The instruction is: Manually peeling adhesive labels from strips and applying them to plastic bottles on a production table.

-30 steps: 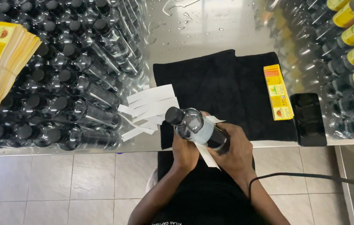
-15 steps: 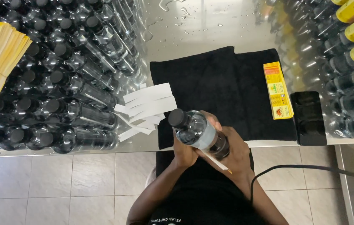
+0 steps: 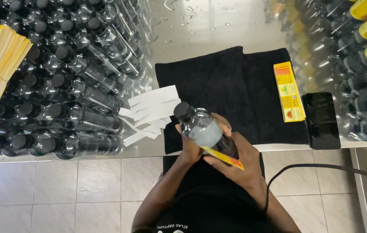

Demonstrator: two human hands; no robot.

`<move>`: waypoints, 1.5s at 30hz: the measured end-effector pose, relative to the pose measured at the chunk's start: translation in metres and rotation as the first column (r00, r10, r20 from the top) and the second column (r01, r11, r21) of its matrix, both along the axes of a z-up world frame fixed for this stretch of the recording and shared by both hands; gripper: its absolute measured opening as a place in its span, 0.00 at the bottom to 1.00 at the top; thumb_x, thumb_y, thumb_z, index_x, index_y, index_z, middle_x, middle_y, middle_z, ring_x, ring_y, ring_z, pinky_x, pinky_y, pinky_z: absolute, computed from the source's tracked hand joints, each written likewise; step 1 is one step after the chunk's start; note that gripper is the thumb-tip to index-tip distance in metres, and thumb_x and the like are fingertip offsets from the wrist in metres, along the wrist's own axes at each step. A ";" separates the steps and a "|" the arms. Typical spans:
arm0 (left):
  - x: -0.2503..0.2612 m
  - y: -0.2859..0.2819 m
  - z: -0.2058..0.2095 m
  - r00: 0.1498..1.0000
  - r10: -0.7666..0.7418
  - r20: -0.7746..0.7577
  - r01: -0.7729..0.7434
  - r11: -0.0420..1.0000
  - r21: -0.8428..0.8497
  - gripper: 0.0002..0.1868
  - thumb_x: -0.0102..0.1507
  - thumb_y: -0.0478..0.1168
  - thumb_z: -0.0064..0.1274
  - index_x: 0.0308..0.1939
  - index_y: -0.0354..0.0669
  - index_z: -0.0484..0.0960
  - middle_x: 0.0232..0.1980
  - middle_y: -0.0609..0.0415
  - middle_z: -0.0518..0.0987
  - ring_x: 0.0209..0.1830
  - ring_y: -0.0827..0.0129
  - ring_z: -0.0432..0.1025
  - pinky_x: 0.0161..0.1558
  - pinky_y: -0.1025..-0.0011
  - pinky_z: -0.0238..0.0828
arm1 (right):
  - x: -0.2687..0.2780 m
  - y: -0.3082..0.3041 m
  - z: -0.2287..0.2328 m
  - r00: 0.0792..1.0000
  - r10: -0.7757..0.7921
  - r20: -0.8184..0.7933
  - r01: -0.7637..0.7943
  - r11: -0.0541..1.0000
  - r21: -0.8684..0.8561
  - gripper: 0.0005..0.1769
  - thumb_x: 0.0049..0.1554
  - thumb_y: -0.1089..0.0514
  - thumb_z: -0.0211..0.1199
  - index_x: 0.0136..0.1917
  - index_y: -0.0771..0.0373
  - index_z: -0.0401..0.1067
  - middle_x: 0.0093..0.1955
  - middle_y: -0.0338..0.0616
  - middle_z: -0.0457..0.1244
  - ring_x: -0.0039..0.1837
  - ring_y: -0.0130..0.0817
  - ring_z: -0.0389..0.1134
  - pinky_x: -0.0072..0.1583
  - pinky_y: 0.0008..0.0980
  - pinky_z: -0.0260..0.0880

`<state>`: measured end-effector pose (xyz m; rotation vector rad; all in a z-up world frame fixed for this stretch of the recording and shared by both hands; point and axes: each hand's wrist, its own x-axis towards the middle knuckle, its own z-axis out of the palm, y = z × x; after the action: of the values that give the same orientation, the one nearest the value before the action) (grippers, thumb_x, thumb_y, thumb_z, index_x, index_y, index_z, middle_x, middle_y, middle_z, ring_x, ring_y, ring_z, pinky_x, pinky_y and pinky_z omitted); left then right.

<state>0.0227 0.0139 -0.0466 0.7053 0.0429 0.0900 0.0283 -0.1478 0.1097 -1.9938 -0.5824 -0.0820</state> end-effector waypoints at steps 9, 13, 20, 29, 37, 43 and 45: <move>-0.005 0.000 0.130 0.994 -0.014 0.108 -0.017 0.959 0.284 0.52 0.72 0.67 0.48 0.87 0.36 0.50 0.78 0.34 0.65 0.79 0.50 0.61 0.74 0.45 0.65 | 0.021 -0.010 -0.002 0.884 0.076 -0.462 -0.089 0.996 -0.007 0.34 0.54 0.38 0.78 0.61 0.66 0.76 0.50 0.56 0.74 0.53 0.49 0.78 0.55 0.54 0.78; -0.001 0.006 0.123 0.996 -0.042 0.079 0.021 0.969 0.248 0.43 0.72 0.56 0.59 0.85 0.44 0.59 0.70 0.40 0.74 0.67 0.57 0.73 0.68 0.50 0.73 | 0.021 -0.020 -0.003 0.794 0.186 -0.579 -0.165 0.982 0.089 0.42 0.52 0.39 0.78 0.69 0.66 0.73 0.58 0.61 0.71 0.62 0.51 0.75 0.60 0.59 0.77; 0.002 -0.003 0.112 0.995 -0.012 0.102 -0.010 0.976 0.218 0.38 0.69 0.41 0.65 0.80 0.45 0.63 0.75 0.37 0.75 0.69 0.56 0.75 0.67 0.49 0.74 | 0.013 -0.018 -0.009 0.812 0.166 -0.559 -0.193 0.981 0.011 0.37 0.53 0.43 0.79 0.67 0.66 0.74 0.58 0.61 0.70 0.60 0.53 0.74 0.57 0.58 0.76; 0.005 -0.008 0.125 0.997 0.034 0.072 -0.052 0.961 0.273 0.35 0.66 0.43 0.69 0.72 0.46 0.65 0.69 0.38 0.78 0.67 0.48 0.77 0.67 0.48 0.74 | 0.009 -0.005 0.009 0.866 0.097 -0.491 -0.150 0.986 -0.070 0.49 0.53 0.45 0.79 0.76 0.73 0.63 0.66 0.74 0.67 0.72 0.74 0.67 0.66 0.73 0.69; 0.009 -0.011 0.136 0.993 0.115 0.003 -0.114 0.981 0.158 0.47 0.64 0.63 0.68 0.75 0.37 0.67 0.61 0.38 0.83 0.63 0.50 0.80 0.67 0.50 0.74 | 0.002 0.006 0.009 0.969 0.003 -0.245 -0.074 0.958 -0.277 0.51 0.53 0.48 0.81 0.78 0.74 0.61 0.66 0.72 0.66 0.70 0.74 0.67 0.69 0.69 0.68; 0.007 -0.017 0.127 0.989 0.067 0.133 -0.100 0.961 0.257 0.59 0.55 0.44 0.79 0.82 0.36 0.59 0.66 0.41 0.79 0.71 0.50 0.74 0.75 0.48 0.66 | 0.001 0.000 0.011 0.988 -0.064 -0.143 0.019 0.956 -0.293 0.50 0.53 0.49 0.81 0.79 0.75 0.64 0.60 0.68 0.67 0.65 0.68 0.71 0.65 0.64 0.72; 0.008 -0.017 0.122 0.989 0.091 0.120 -0.119 0.960 0.253 0.56 0.55 0.42 0.78 0.81 0.36 0.60 0.65 0.42 0.80 0.71 0.51 0.74 0.74 0.49 0.66 | 0.002 -0.001 0.002 0.989 -0.066 -0.130 0.026 0.956 -0.291 0.50 0.54 0.48 0.80 0.80 0.72 0.63 0.61 0.64 0.67 0.66 0.65 0.70 0.67 0.62 0.72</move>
<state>0.0306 -0.0036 0.0750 0.9594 -0.0353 0.2392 0.0299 -0.1486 0.1118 -2.2758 -0.4790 0.1191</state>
